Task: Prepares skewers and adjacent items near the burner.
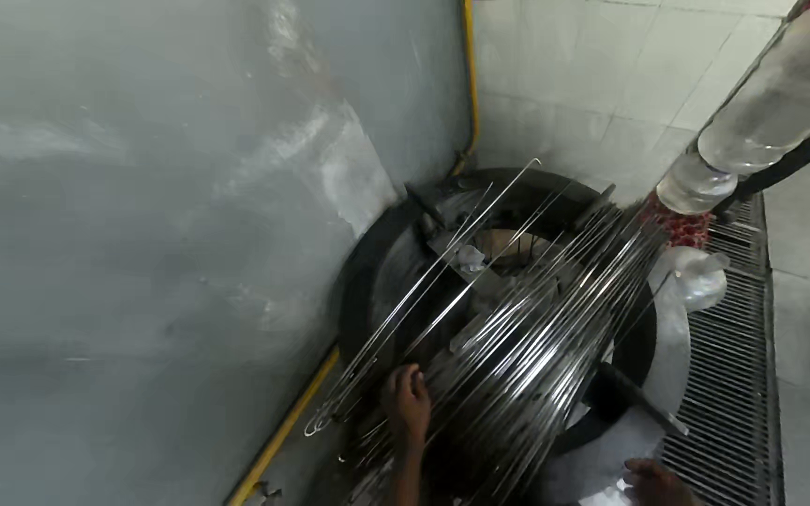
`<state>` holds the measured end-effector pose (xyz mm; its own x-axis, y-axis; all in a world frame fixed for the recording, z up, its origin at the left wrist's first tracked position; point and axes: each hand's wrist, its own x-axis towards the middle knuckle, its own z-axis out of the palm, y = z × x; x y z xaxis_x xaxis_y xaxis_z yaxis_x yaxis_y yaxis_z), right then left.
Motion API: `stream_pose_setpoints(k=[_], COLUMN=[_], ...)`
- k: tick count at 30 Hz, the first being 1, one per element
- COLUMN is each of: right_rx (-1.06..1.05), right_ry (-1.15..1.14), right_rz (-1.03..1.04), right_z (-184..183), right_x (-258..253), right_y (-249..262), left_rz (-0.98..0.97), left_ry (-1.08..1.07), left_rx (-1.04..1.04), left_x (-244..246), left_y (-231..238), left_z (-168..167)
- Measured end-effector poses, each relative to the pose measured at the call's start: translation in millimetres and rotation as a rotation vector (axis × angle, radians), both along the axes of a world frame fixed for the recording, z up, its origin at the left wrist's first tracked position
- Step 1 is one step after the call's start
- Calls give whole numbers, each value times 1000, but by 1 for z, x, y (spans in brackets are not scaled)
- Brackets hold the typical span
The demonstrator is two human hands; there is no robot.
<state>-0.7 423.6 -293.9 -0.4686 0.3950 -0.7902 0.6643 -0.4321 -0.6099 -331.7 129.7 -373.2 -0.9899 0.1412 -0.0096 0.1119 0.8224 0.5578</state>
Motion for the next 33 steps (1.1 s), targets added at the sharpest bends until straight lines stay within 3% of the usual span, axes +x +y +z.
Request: stream_pose_setpoints(k=[4,8,13,18,21,28,33], right_rx=[-5,14,24,38,52,76,101], right_ry=[-25,-10,-5,-7,-18,-15,-42], right_rz=[-9,32,34,31,33,38,109], right_z=[4,8,16,17,18,17,18], right_x=[-5,-2,17,45,60,78,78], right_y=[-19,-38,-62,-81,-92,-106,-117], left_rz=[-178,-175,-187,-258,-299,231,223], left_ry=[-396,-386,-268,-445,-572,-437,-490], left_rx=[-40,-142,-183,-221,-121,107,94], left_x=[111,174,180,161,155,199,219], left_y=[-14,-41,-47,-44,-57,-137,-183], left_z=[0,-31,-36,-16,-11,-7,-21])
